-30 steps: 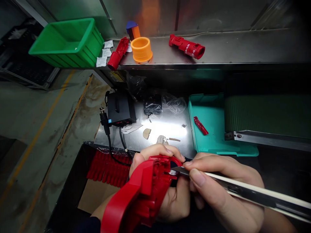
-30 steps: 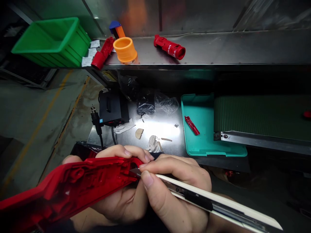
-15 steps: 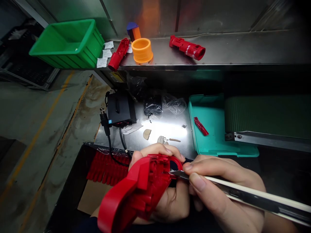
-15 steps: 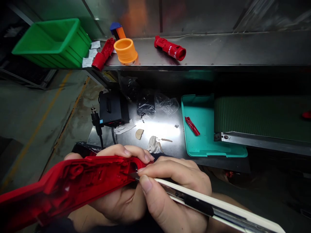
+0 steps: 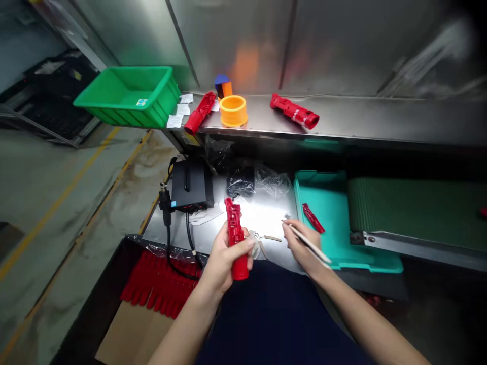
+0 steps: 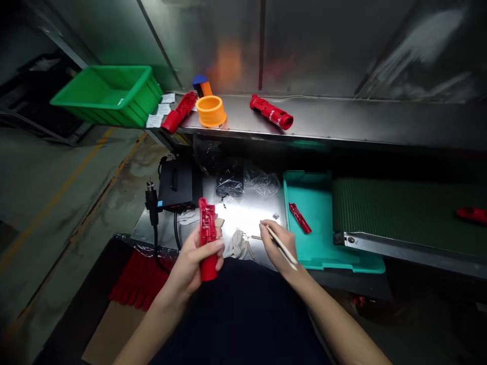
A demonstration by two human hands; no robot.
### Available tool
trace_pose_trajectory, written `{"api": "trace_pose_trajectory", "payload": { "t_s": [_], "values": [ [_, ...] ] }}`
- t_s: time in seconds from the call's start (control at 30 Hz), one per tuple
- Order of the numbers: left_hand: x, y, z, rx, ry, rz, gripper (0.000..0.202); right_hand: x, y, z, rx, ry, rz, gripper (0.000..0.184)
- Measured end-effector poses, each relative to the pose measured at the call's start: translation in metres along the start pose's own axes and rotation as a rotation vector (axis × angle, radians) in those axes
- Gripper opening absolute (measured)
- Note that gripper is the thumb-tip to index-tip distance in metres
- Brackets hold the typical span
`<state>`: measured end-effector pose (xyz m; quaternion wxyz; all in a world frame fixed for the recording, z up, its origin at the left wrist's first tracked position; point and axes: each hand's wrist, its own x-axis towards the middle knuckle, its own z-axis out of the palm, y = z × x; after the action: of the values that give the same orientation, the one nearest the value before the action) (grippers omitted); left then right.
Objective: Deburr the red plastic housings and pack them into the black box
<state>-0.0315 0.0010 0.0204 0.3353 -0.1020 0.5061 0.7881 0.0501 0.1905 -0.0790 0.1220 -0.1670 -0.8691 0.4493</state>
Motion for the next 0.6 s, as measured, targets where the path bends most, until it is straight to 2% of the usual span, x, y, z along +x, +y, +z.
{"api": "trace_pose_trajectory", "payload": {
  "t_s": [0.07,0.17,0.27,0.33,0.4,0.47,0.53,0.6],
  "values": [
    [0.009,-0.005,-0.018,-0.139,-0.046,-0.135,0.046,0.016,0.036,0.025,-0.071,-0.159,0.009,0.024],
    [0.014,-0.012,-0.036,-0.248,-0.076,-0.179,0.049,0.038,0.074,0.051,-0.163,-0.332,0.076,0.024],
    [0.017,-0.012,-0.052,-0.345,-0.089,-0.195,0.045,0.050,0.092,0.060,-0.194,-0.403,0.155,0.029],
    [0.022,-0.013,-0.065,-0.328,-0.078,-0.147,0.042,0.039,0.095,0.063,-0.168,-0.410,0.202,0.033],
    [0.028,-0.017,-0.078,-0.266,-0.064,-0.077,0.043,0.005,0.096,0.065,-0.107,-0.392,0.261,0.034],
    [0.035,-0.022,-0.089,-0.219,-0.071,-0.044,0.045,-0.049,0.100,0.064,-0.030,-0.356,0.358,0.031],
    [0.039,-0.027,-0.094,-0.185,-0.119,-0.058,0.048,-0.108,0.112,0.058,0.042,-0.309,0.511,0.024],
    [0.037,-0.033,-0.093,-0.152,-0.198,-0.087,0.056,-0.160,0.133,0.042,0.069,-0.168,0.705,0.023]
  ]
}}
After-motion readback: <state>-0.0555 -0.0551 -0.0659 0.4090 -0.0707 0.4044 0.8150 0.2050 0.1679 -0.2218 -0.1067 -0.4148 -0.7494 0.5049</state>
